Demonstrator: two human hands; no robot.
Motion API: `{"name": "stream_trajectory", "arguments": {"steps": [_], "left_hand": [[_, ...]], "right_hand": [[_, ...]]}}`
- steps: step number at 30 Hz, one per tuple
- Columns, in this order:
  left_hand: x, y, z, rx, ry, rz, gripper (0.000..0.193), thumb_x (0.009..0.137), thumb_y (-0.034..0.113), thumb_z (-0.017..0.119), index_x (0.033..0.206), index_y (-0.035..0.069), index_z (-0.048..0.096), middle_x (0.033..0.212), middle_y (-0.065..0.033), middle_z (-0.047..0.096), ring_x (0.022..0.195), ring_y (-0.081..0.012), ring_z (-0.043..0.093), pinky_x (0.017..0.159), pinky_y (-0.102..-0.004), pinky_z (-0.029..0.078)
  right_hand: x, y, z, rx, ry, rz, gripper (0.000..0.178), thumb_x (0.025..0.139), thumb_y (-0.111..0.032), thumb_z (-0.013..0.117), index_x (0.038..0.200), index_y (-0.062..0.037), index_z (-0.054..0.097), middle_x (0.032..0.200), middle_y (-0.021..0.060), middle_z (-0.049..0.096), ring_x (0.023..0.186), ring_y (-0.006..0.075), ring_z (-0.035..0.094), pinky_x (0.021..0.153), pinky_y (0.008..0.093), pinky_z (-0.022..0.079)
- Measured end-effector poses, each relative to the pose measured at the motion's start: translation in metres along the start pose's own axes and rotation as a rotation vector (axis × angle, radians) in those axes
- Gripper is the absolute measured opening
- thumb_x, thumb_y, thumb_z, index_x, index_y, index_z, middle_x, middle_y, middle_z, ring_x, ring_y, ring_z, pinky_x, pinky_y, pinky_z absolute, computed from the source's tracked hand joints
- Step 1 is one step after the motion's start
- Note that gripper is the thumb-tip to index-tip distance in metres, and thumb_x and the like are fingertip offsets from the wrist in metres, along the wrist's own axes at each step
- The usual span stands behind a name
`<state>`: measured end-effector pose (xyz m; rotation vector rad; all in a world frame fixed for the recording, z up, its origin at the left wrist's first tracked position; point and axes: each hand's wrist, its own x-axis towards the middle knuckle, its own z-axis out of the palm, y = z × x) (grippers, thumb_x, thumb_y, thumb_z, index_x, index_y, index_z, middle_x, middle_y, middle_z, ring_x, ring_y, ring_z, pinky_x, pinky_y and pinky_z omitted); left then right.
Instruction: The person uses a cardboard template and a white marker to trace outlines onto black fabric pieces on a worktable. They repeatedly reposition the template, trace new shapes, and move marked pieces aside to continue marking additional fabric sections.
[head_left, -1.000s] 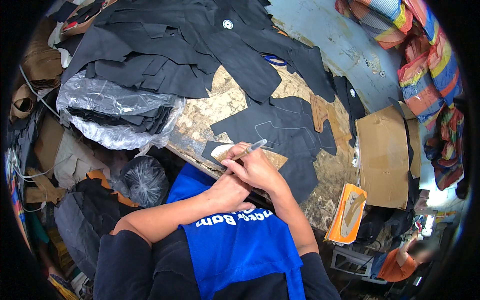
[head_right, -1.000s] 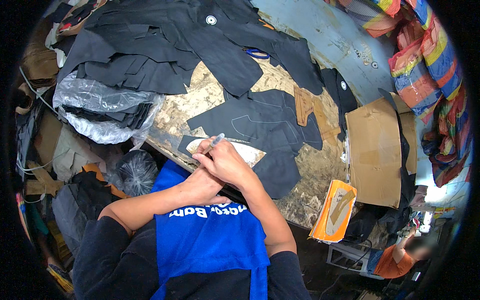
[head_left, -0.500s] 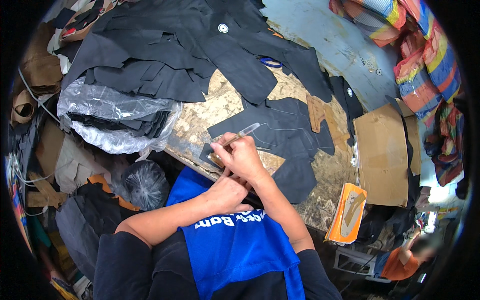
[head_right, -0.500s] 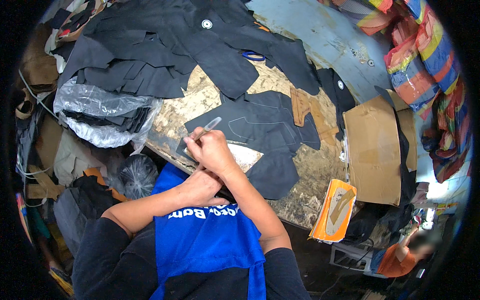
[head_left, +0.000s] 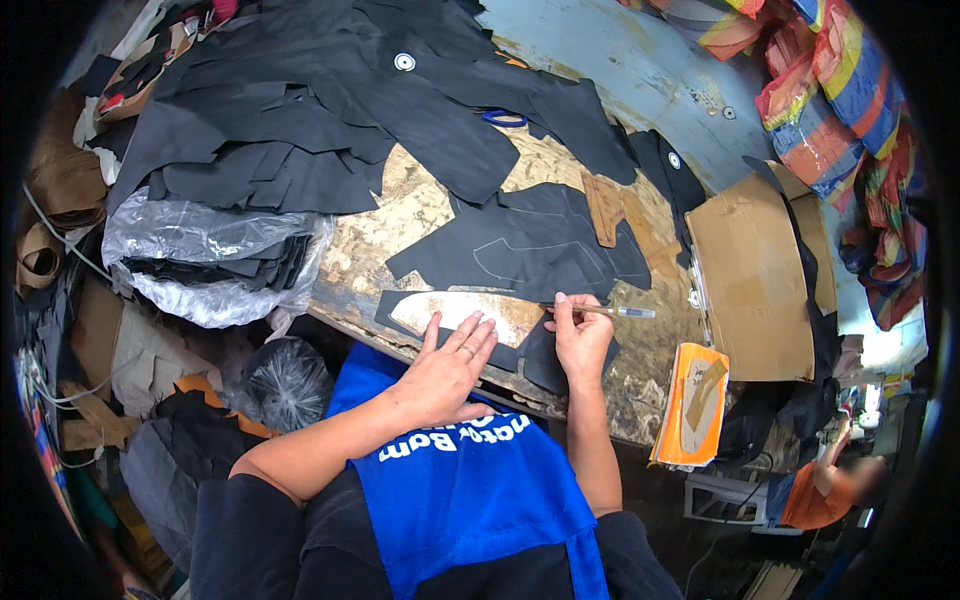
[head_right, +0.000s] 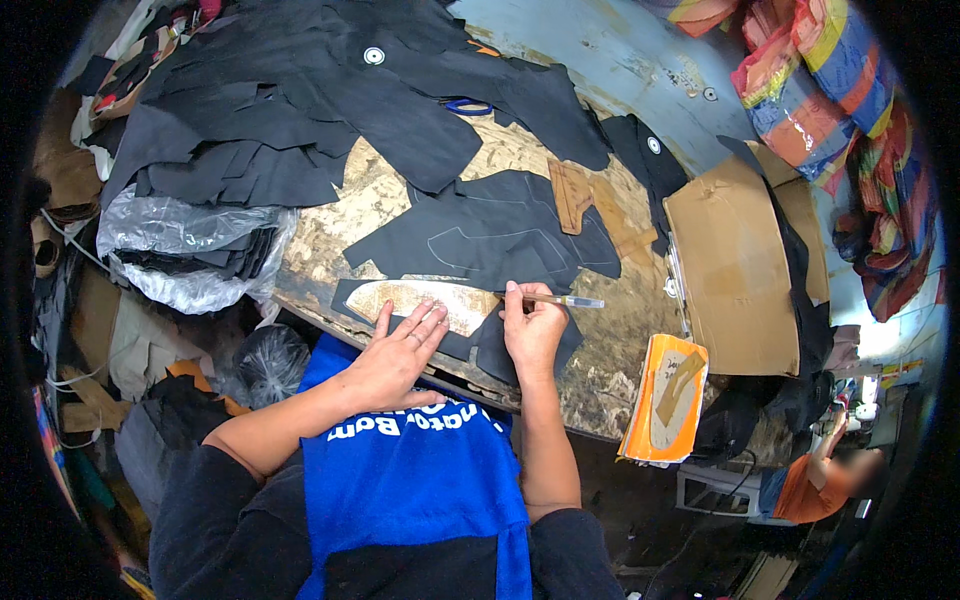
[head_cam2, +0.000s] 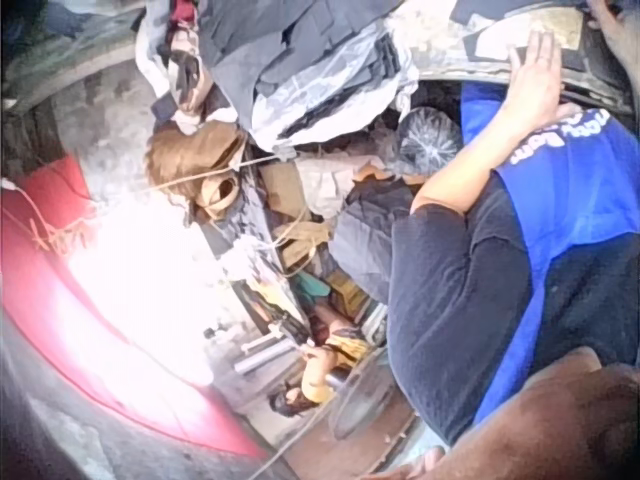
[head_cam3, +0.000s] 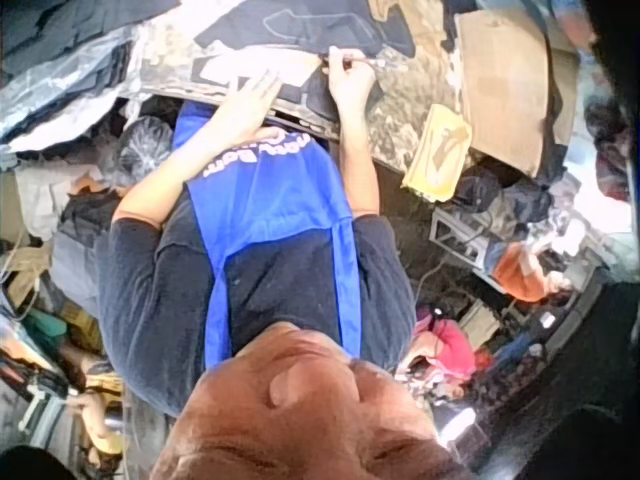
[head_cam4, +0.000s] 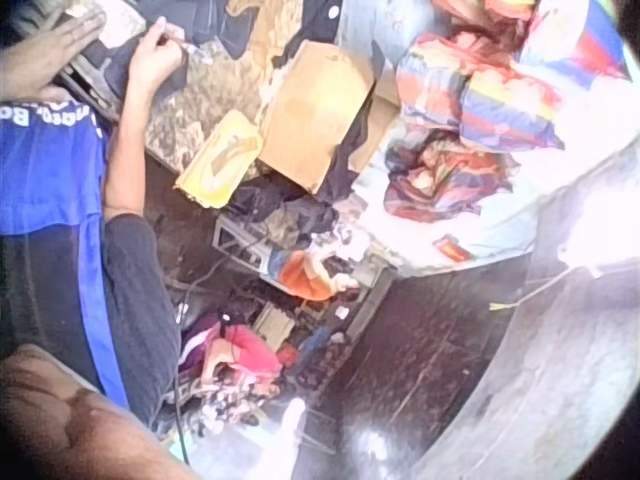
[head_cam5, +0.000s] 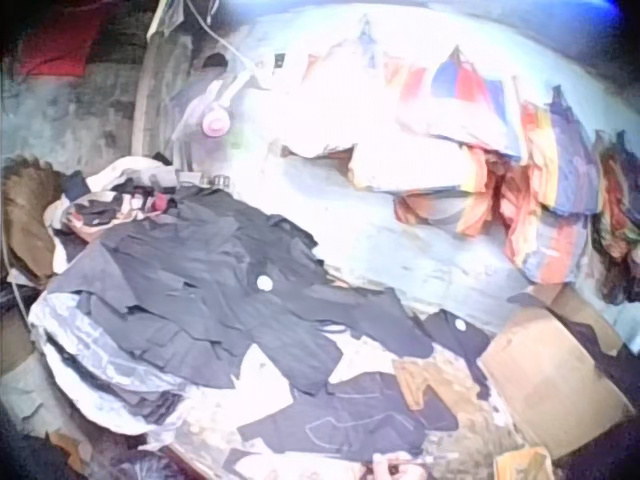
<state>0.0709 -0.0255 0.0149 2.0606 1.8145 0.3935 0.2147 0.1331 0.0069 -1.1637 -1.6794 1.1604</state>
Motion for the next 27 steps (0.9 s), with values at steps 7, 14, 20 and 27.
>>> {"name": "stream_trajectory", "arguments": {"steps": [7,14,20,27], "left_hand": [[0.001,0.001,-0.005,0.012,-0.010,-0.002,0.095,0.071,0.048,0.071,0.138,-0.005,0.031,0.148,-0.0199,0.024,0.140,-0.0320,0.018,0.106,-0.0651,0.013],[0.003,0.003,-0.013,0.009,-0.018,0.004,0.095,0.068,0.044,0.075,0.137,-0.005,0.033,0.146,-0.0202,0.029,0.139,-0.0329,0.022,0.105,-0.0656,0.018],[0.011,-0.029,-0.031,-0.400,0.027,-0.036,0.066,0.074,0.014,0.066,0.132,-0.004,0.041,0.135,-0.0225,0.044,0.124,-0.0345,0.046,0.102,-0.0496,0.037],[0.011,-0.082,-0.038,-1.423,0.188,-0.328,0.060,0.084,-0.006,0.044,0.142,-0.001,0.028,0.129,-0.0209,0.049,0.112,-0.0240,0.055,0.092,-0.0290,0.046]], "right_hand": [[-0.008,-0.005,0.004,-0.086,0.080,-0.105,0.019,0.090,-0.012,0.059,0.078,0.0021,0.054,0.072,0.0078,0.061,0.060,0.0117,0.063,0.052,0.0253,0.052],[-0.042,-0.038,0.007,-0.501,-0.110,-0.455,0.012,0.077,-0.005,0.065,0.072,-0.0005,0.055,0.071,0.0167,0.057,0.070,0.0357,0.058,0.064,0.0422,0.046],[-0.057,-0.042,0.014,-0.032,-0.362,-0.161,0.012,0.084,-0.008,0.065,0.084,0.0036,0.062,0.071,0.0109,0.064,0.057,0.0142,0.061,0.055,0.0266,0.048],[-0.041,-0.027,0.073,0.110,-0.556,-0.237,0.015,0.087,-0.013,0.062,0.085,0.0018,0.063,0.069,0.0100,0.064,0.057,0.0145,0.059,0.053,0.0277,0.045]]}}
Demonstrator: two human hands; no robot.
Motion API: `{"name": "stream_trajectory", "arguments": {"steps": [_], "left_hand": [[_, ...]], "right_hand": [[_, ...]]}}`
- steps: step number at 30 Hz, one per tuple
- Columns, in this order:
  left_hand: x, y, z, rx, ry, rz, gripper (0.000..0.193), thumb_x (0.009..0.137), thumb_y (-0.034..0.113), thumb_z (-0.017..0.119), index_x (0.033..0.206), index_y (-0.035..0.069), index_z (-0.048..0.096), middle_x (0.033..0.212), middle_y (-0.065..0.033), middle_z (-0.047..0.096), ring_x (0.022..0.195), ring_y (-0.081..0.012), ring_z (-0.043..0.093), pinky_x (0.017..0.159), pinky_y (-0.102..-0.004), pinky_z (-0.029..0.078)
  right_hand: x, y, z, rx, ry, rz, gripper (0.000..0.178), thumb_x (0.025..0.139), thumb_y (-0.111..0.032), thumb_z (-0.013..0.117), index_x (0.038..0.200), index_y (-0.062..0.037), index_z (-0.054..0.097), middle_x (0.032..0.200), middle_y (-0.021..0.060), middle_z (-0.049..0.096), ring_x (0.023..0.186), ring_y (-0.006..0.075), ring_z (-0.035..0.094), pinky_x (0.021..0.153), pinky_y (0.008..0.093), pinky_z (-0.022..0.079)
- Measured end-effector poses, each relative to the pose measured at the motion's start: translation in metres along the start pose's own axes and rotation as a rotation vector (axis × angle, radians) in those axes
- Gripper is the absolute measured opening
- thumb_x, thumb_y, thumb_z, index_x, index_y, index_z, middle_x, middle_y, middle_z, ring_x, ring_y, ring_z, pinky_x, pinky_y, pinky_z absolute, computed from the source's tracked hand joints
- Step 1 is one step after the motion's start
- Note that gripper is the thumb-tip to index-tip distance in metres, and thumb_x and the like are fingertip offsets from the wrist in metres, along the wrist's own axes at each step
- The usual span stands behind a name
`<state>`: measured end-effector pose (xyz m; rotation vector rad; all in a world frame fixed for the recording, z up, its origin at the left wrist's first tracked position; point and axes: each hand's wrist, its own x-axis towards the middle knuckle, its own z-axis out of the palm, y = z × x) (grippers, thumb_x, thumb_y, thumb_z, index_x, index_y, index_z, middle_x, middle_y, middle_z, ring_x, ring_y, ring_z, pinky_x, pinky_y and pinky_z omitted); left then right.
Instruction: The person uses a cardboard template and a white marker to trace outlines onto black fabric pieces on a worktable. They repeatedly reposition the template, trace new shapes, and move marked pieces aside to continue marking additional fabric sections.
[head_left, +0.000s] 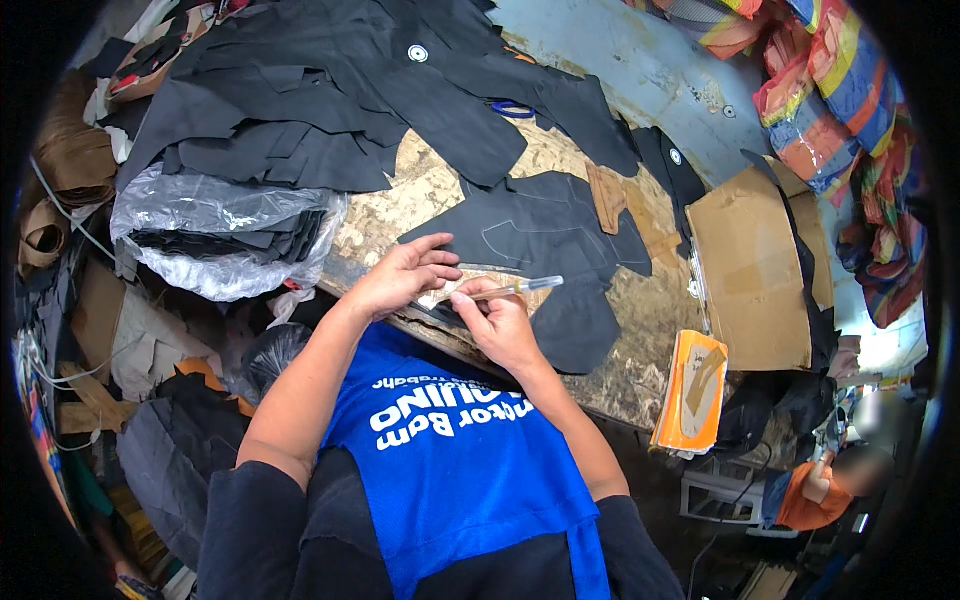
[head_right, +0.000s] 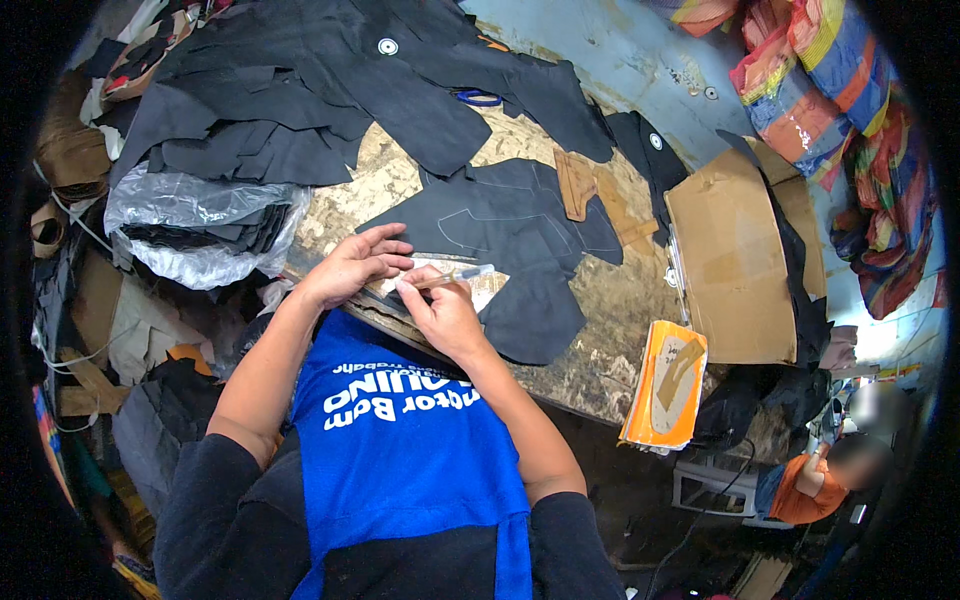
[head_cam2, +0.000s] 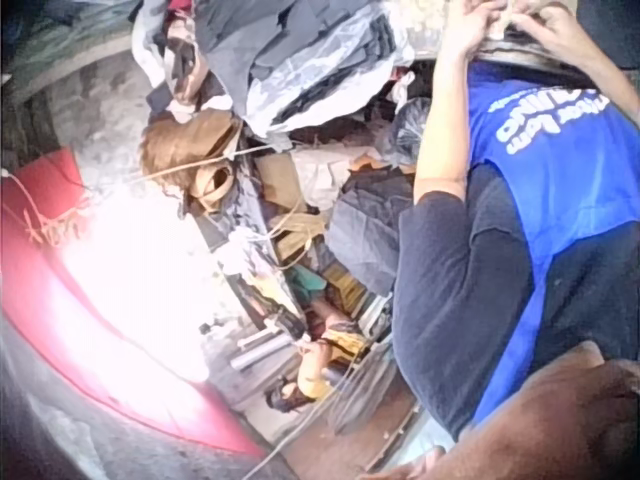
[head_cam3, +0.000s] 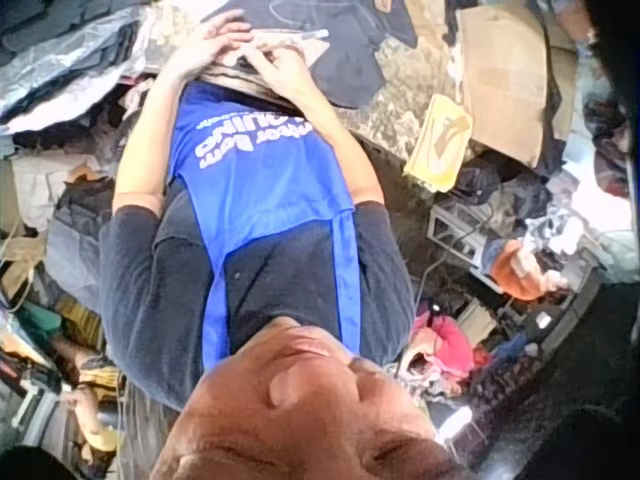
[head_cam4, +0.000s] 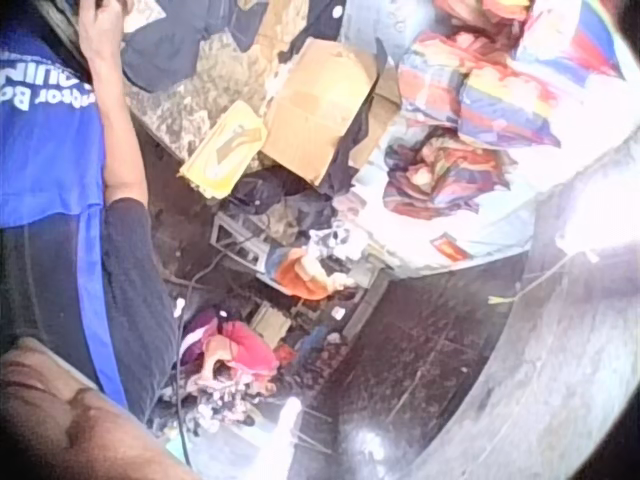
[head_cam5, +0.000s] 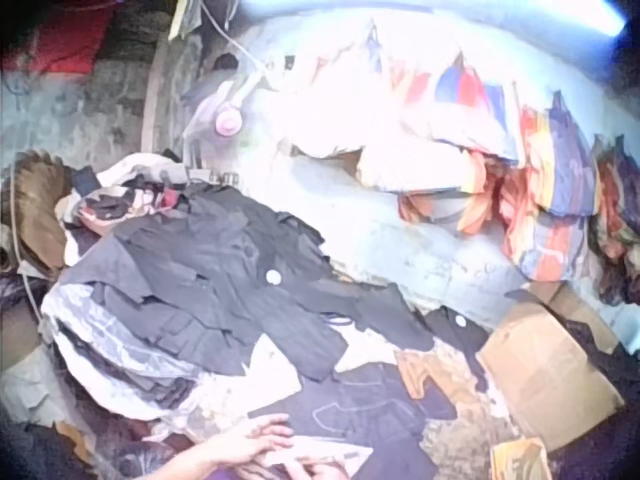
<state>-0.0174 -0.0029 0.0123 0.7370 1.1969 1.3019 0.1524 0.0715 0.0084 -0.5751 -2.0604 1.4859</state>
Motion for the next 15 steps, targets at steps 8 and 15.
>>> {"name": "stream_trajectory", "arguments": {"steps": [8,15], "left_hand": [[0.003,-0.007,-0.002,0.015,0.001,0.020,0.057,0.087,-0.004,0.043,0.142,-0.001,0.027,0.126,-0.0191,0.050,0.110,-0.0232,0.056,0.093,-0.0310,0.046],[0.001,-0.007,0.001,0.129,0.024,0.049,0.056,0.089,-0.003,0.043,0.142,0.000,0.027,0.123,-0.0196,0.053,0.109,-0.0212,0.057,0.092,-0.0287,0.046]], "right_hand": [[0.010,-0.010,0.004,-0.176,-0.112,-0.108,0.013,0.084,-0.013,0.063,0.082,0.0007,0.064,0.068,0.0168,0.064,0.059,0.0278,0.063,0.057,0.0344,0.048],[0.011,-0.016,0.002,-0.221,-0.038,-0.134,0.014,0.082,-0.010,0.064,0.077,0.0025,0.064,0.071,0.0177,0.064,0.062,0.0306,0.064,0.058,0.0361,0.049]]}}
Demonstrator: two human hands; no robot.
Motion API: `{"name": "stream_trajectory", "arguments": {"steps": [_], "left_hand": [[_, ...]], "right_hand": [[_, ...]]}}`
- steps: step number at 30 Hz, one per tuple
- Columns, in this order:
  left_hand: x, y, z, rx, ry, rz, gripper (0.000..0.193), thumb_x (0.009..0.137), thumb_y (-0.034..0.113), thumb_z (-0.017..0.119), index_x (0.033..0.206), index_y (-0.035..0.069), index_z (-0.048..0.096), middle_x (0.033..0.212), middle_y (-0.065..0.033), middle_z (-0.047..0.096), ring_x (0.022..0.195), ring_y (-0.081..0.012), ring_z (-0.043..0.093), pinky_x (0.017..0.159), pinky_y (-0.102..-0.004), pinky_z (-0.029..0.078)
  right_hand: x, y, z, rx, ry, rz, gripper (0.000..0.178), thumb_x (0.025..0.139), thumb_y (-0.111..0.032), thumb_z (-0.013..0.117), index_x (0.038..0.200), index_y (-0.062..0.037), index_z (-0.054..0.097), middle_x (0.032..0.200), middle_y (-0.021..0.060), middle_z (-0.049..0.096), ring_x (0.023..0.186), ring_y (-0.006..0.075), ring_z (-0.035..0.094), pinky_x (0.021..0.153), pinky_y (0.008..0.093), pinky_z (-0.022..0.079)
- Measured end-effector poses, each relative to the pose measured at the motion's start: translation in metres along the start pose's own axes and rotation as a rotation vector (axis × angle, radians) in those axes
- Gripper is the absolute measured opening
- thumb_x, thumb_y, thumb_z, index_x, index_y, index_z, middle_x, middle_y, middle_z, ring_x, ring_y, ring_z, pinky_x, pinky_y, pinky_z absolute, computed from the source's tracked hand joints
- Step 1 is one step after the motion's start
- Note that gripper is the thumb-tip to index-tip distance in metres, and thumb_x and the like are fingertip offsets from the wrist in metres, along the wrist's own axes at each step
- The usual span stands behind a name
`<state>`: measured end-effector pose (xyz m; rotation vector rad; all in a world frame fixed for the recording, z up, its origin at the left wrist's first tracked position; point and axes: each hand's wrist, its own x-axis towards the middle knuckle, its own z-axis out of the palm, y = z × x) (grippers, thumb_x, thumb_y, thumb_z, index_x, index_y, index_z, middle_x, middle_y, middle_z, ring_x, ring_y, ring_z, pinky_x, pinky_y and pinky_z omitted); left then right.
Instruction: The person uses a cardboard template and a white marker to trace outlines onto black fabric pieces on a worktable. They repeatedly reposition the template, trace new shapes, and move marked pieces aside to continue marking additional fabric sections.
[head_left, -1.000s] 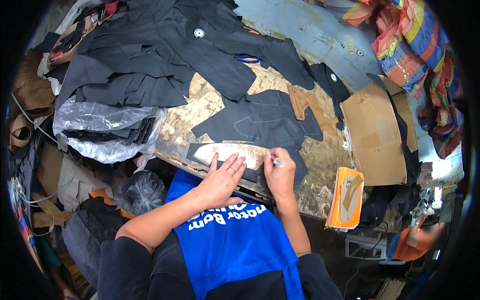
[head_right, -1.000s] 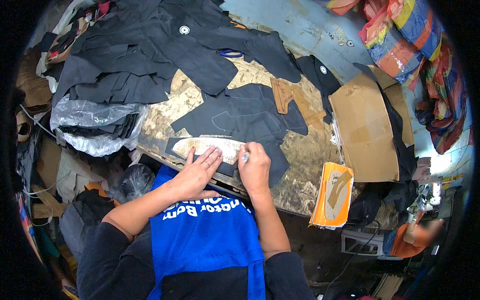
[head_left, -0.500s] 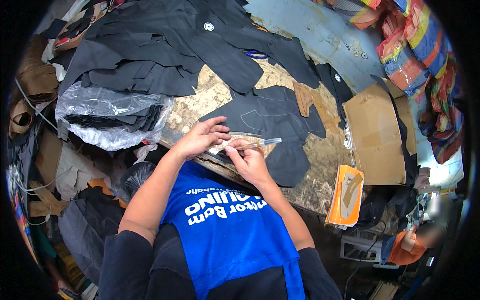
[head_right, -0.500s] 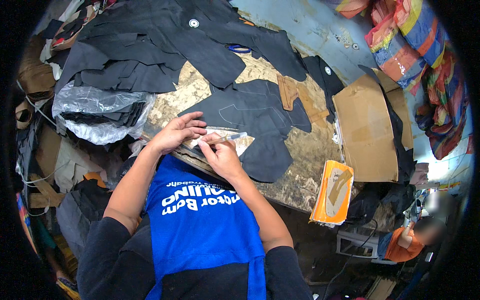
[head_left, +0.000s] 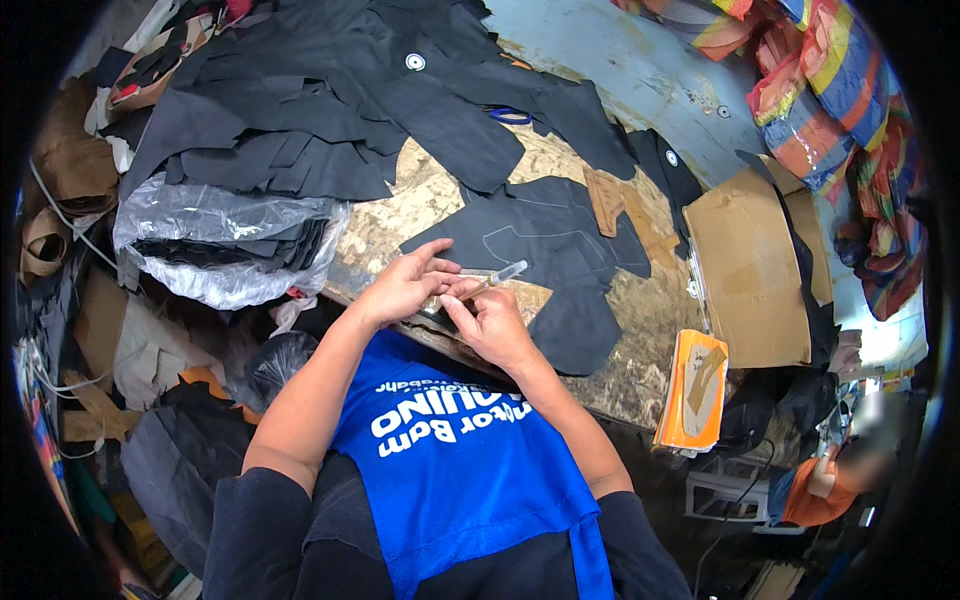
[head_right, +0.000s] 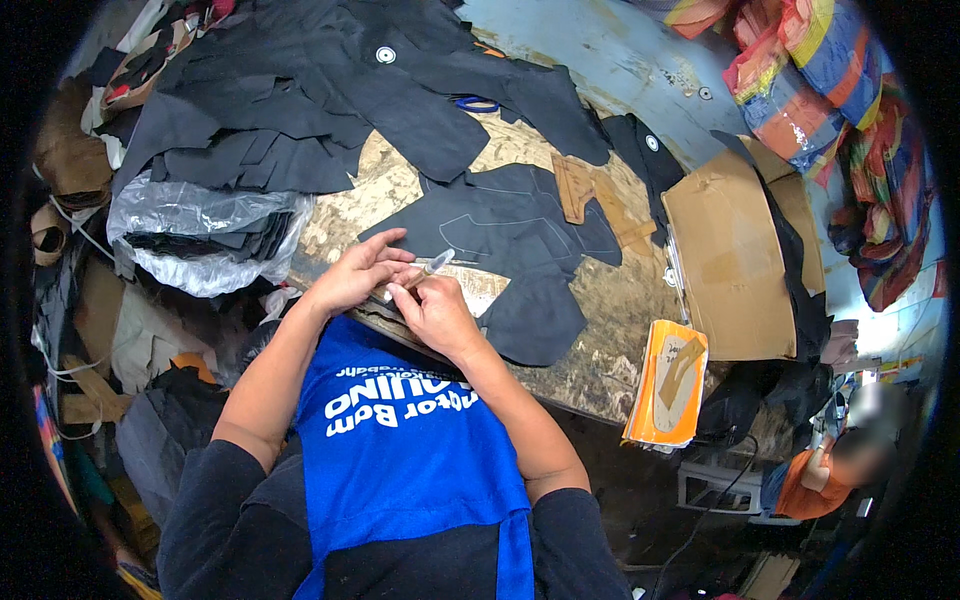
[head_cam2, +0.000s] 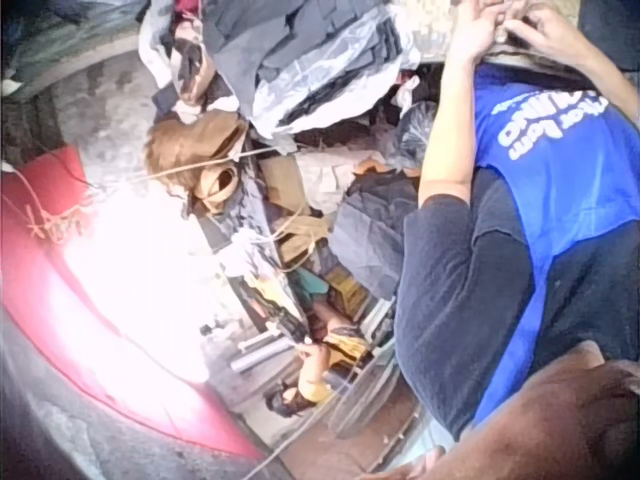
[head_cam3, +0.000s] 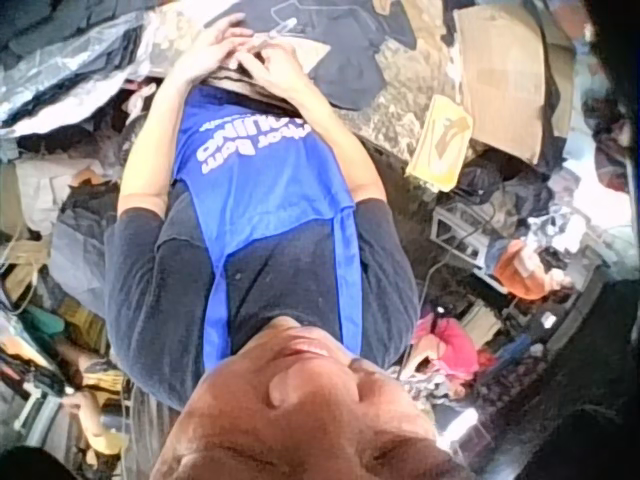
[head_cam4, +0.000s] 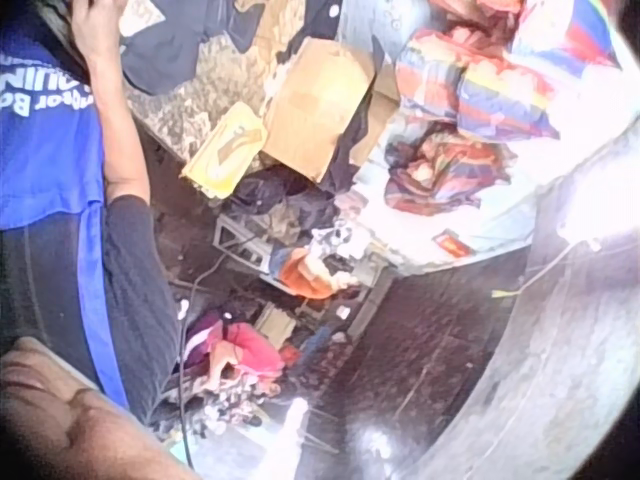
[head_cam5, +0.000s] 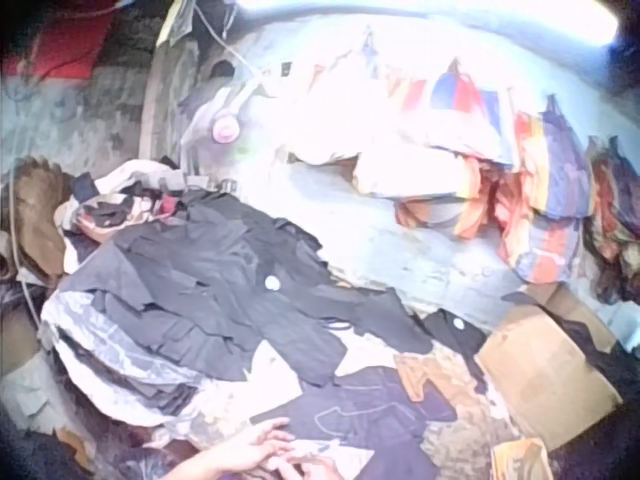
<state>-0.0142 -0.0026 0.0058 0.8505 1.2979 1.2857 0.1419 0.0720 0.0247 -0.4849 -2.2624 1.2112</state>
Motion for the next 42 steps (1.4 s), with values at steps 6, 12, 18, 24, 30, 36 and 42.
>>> {"name": "stream_trajectory", "arguments": {"steps": [6,12,18,24,30,36,42], "left_hand": [[-0.004,0.002,0.006,0.271,0.010,0.102,0.056,0.086,-0.006,0.043,0.140,0.000,0.031,0.119,-0.0196,0.057,0.108,-0.0206,0.059,0.090,-0.0297,0.047],[-0.016,0.003,0.025,0.443,0.088,0.199,0.050,0.082,0.002,0.055,0.131,0.000,0.045,0.116,-0.0196,0.058,0.105,-0.0239,0.059,0.091,-0.0330,0.046],[-0.042,-0.020,0.060,1.073,0.143,0.707,0.029,0.071,0.023,0.073,0.096,0.009,0.068,0.110,-0.0094,0.062,0.100,-0.0280,0.055,0.086,-0.0398,0.045],[-0.051,-0.036,0.061,0.992,0.268,0.805,0.019,0.063,0.018,0.080,0.078,0.012,0.070,0.094,-0.0027,0.067,0.085,-0.0226,0.060,0.075,-0.0345,0.048],[-0.047,-0.037,0.064,0.976,0.303,0.825,0.017,0.062,0.017,0.080,0.075,0.012,0.070,0.092,-0.0020,0.067,0.082,-0.0222,0.060,0.072,-0.0343,0.049],[-0.046,-0.037,0.064,0.984,0.311,0.835,0.017,0.061,0.016,0.079,0.075,0.013,0.069,0.091,-0.0020,0.067,0.083,-0.0225,0.061,0.072,-0.0338,0.049],[-0.047,-0.035,0.065,0.985,0.304,0.810,0.017,0.060,0.014,0.079,0.074,0.013,0.069,0.092,-0.0024,0.067,0.083,-0.0228,0.060,0.073,-0.0338,0.049]], "right_hand": [[-0.018,-0.001,-0.032,-0.211,0.139,0.033,0.014,0.081,-0.010,0.063,0.074,0.0031,0.064,0.072,0.0176,0.064,0.064,0.0318,0.064,0.060,0.0360,0.050],[-0.053,0.004,-0.073,-0.329,0.334,0.181,0.014,0.081,-0.007,0.062,0.072,0.0037,0.060,0.066,0.0170,0.062,0.059,0.0283,0.064,0.058,0.0332,0.049],[-0.031,0.023,-0.057,0.268,0.538,0.182,0.013,0.091,-0.010,0.058,0.087,0.0025,0.059,0.071,0.0025,0.062,0.069,0.0101,0.064,0.061,0.0216,0.051],[-0.019,0.036,-0.027,-0.082,0.441,-0.003,0.014,0.084,-0.011,0.064,0.079,0.0015,0.062,0.070,0.0083,0.065,0.062,0.0171,0.063,0.057,0.0296,0.048],[-0.020,0.037,-0.028,-0.111,0.411,0.043,0.011,0.082,-0.011,0.063,0.080,0.0005,0.062,0.076,0.0146,0.065,0.068,0.0305,0.064,0.061,0.0368,0.050],[-0.022,0.042,-0.027,-0.091,0.418,0.011,0.010,0.082,-0.010,0.063,0.082,0.0004,0.062,0.077,0.0143,0.065,0.069,0.0307,0.064,0.062,0.0369,0.050],[-0.027,0.033,-0.029,-0.055,0.546,0.048,0.013,0.086,-0.011,0.062,0.089,0.0019,0.063,0.082,0.0134,0.066,0.072,0.0210,0.066,0.064,0.0313,0.050]]}}
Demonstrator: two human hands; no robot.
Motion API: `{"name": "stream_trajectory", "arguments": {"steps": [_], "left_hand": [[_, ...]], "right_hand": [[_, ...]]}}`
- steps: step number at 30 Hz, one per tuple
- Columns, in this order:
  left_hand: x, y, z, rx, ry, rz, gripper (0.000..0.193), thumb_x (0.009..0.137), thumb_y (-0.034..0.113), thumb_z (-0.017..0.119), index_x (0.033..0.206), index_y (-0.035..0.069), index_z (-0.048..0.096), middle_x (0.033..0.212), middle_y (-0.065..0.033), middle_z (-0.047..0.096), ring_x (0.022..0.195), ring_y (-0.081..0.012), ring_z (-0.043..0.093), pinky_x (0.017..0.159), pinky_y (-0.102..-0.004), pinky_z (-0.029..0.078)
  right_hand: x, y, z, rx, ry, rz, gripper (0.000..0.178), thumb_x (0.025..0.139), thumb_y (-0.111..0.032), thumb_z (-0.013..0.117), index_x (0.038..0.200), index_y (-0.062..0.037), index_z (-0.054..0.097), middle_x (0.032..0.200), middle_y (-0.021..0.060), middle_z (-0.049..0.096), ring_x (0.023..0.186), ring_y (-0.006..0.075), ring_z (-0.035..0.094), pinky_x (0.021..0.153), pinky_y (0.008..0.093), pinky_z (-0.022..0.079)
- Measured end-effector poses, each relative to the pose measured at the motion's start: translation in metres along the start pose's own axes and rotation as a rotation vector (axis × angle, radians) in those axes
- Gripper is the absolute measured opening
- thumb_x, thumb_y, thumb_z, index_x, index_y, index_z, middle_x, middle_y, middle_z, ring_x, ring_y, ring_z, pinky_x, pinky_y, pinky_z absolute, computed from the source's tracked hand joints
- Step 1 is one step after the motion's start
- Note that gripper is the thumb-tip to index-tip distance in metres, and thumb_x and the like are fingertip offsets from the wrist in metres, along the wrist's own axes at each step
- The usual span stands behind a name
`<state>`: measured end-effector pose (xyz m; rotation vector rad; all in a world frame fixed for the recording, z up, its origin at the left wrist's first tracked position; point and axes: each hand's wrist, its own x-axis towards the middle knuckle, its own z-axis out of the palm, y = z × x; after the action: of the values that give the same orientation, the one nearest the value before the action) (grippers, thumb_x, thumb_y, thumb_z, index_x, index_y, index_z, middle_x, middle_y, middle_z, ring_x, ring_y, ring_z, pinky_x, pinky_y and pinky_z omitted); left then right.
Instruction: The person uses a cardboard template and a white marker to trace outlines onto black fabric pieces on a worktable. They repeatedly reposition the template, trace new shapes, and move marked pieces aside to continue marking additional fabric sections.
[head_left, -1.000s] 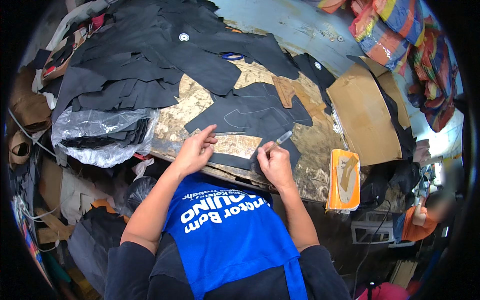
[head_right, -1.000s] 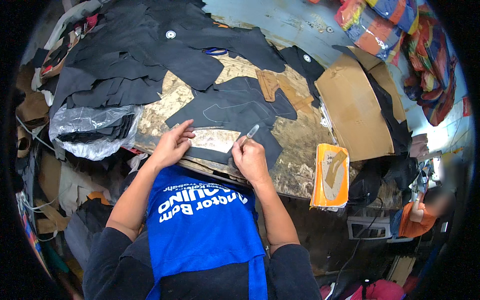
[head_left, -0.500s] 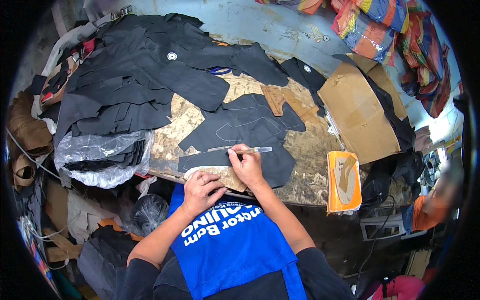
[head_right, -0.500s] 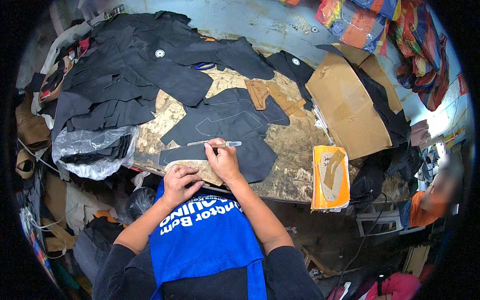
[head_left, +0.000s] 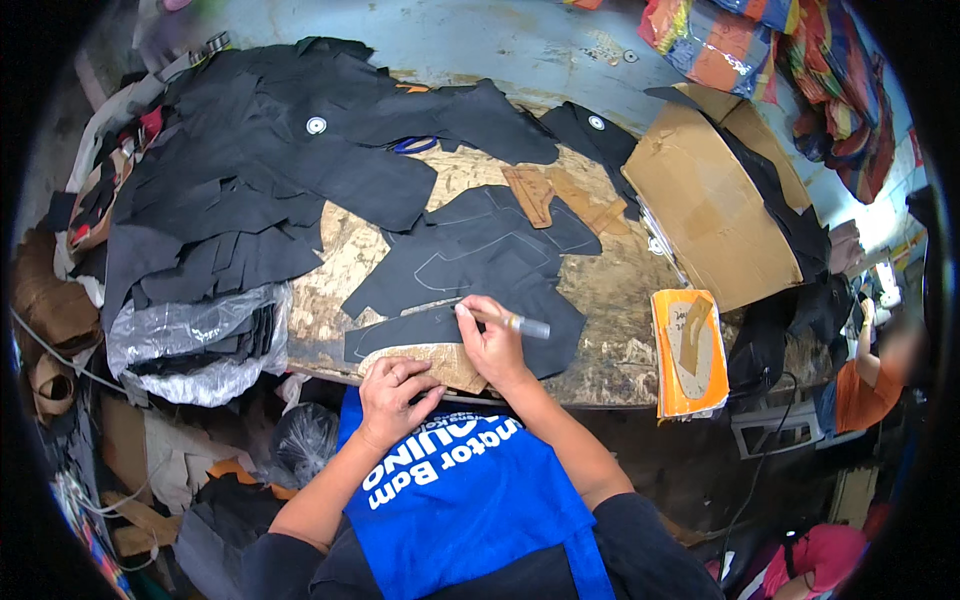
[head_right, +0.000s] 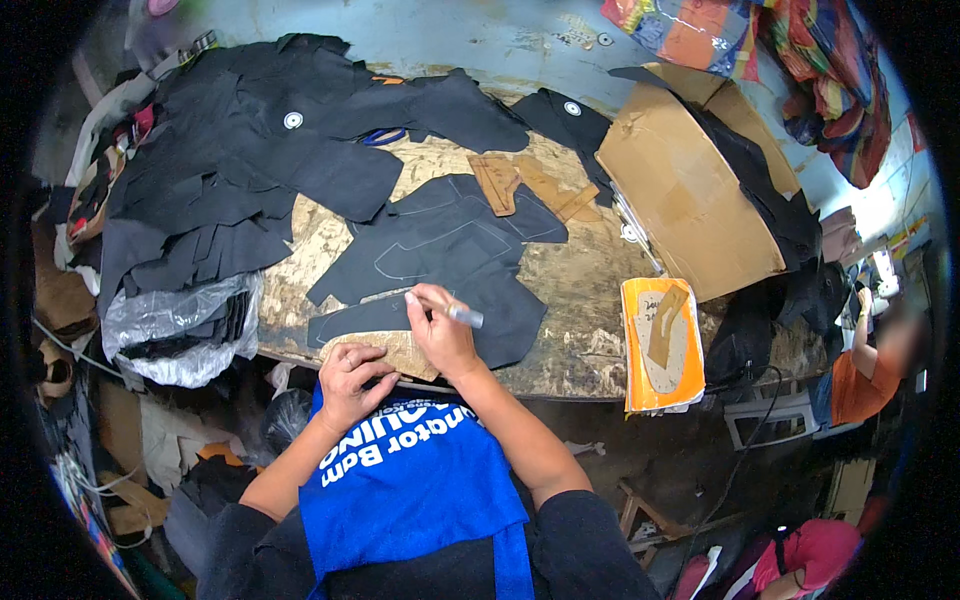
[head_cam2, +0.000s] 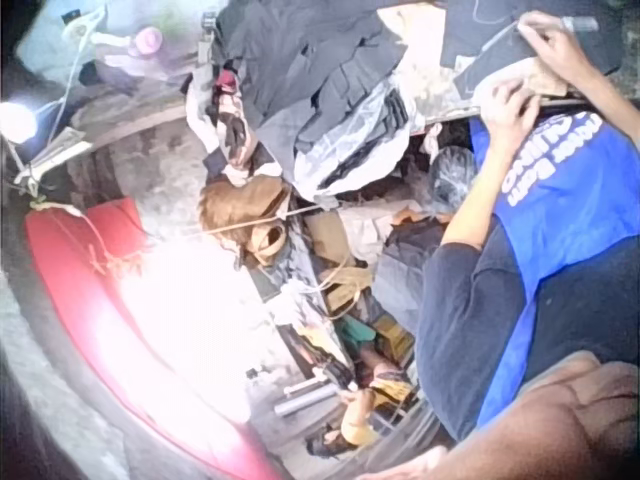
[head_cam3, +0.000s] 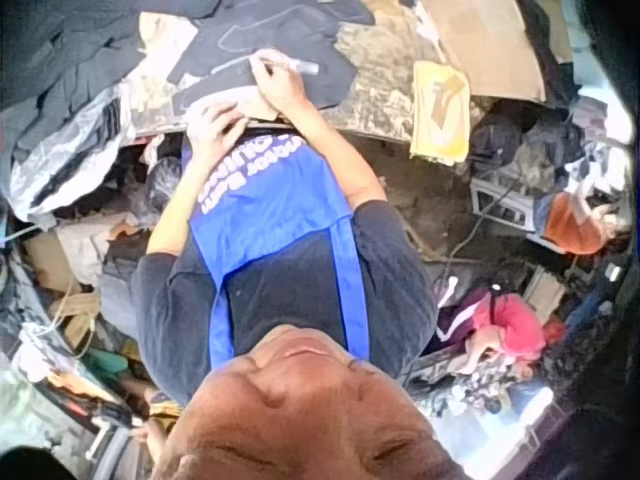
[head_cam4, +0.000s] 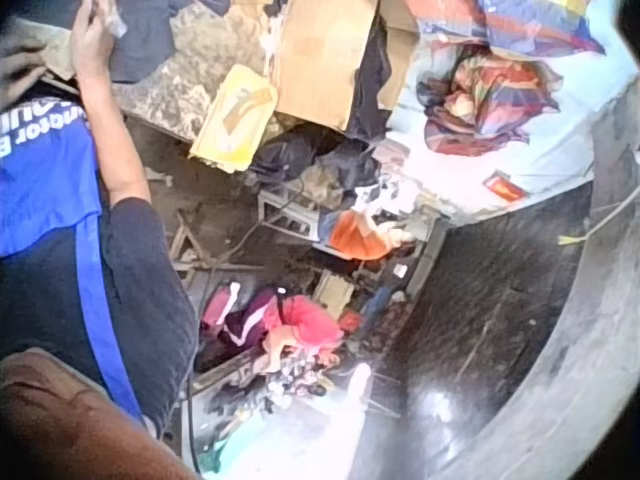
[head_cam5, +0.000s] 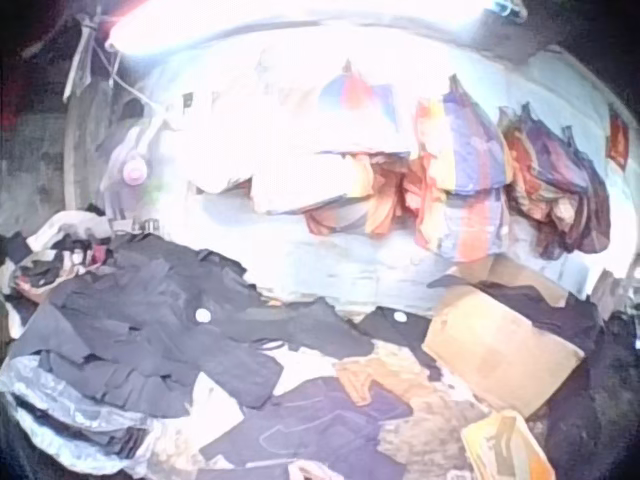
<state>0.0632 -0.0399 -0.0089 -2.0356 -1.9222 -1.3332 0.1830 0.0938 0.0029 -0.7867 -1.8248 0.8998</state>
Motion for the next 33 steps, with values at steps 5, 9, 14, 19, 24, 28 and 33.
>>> {"name": "stream_trajectory", "arguments": {"steps": [5,9,14,19,24,28,33], "left_hand": [[0.003,0.000,0.002,0.014,0.020,0.009,0.018,0.060,0.013,0.079,0.075,0.011,0.069,0.091,-0.0029,0.067,0.083,-0.0228,0.060,0.072,-0.0335,0.049],[0.005,0.002,0.001,-0.040,-0.020,-0.028,0.020,0.061,0.014,0.080,0.077,0.010,0.069,0.090,-0.0023,0.066,0.082,-0.0225,0.060,0.073,-0.0338,0.049],[0.010,-0.004,-0.016,-0.278,0.213,-0.126,0.017,0.065,-0.002,0.073,0.080,0.002,0.065,0.088,-0.0113,0.065,0.089,-0.0265,0.061,0.082,-0.0371,0.047],[0.027,-0.027,-0.029,0.012,0.182,-0.314,0.028,0.069,0.008,0.075,0.095,0.001,0.066,0.103,-0.0150,0.061,0.102,-0.0316,0.053,0.090,-0.0401,0.042],[0.038,-0.029,-0.025,0.262,0.008,-0.405,0.046,0.063,0.027,0.081,0.100,0.002,0.067,0.097,-0.0156,0.062,0.095,-0.0313,0.054,0.090,-0.0406,0.040],[0.042,-0.030,-0.026,0.222,-0.146,-0.427,0.038,0.062,0.029,0.082,0.088,0.004,0.069,0.078,-0.0084,0.063,0.083,-0.0263,0.056,0.083,-0.0387,0.038],[0.049,-0.052,-0.041,0.052,-0.209,-0.391,0.024,0.066,0.014,0.080,0.077,-0.001,0.065,0.066,-0.0098,0.060,0.062,-0.0209,0.057,0.060,-0.0323,0.045]], "right_hand": [[-0.021,-0.025,-0.026,-0.423,-0.314,-0.252,0.021,0.079,-0.013,0.068,0.096,-0.0036,0.062,0.098,0.0132,0.065,0.100,0.0314,0.058,0.085,0.0383,0.045],[-0.025,-0.036,-0.034,-0.523,-0.547,-0.109,0.026,0.072,-0.016,0.073,0.092,-0.0064,0.061,0.100,0.0111,0.062,0.112,0.0305,0.050,0.094,0.0415,0.037],[-0.021,-0.039,-0.062,-0.103,-0.192,0.075,0.016,0.070,0.001,0.069,0.082,-0.0038,0.059,0.081,0.0116,0.059,0.073,0.0222,0.061,0.062,0.0298,0.047],[-0.014,-0.025,-0.175,-0.034,0.343,0.254,0.022,0.072,0.003,0.070,0.090,-0.0031,0.058,0.086,0.0025,0.059,0.081,0.0126,0.056,0.077,0.0275,0.046],[-0.012,-0.003,-0.258,-0.810,0.624,0.285,0.024,0.077,-0.004,0.071,0.098,-0.0013,0.059,0.092,0.0058,0.061,0.086,0.0143,0.056,0.077,0.0282,0.046],[0.008,0.020,-0.230,-0.467,0.602,0.260,0.020,0.090,-0.018,0.060,0.100,-0.0002,0.060,0.087,0.0107,0.066,0.082,0.0189,0.063,0.072,0.0300,0.048],[0.086,0.058,-0.147,-0.407,0.286,0.259,0.025,0.087,-0.024,0.062,0.093,-0.0001,0.065,0.074,0.0160,0.068,0.067,0.0226,0.066,0.063,0.0326,0.051]]}}
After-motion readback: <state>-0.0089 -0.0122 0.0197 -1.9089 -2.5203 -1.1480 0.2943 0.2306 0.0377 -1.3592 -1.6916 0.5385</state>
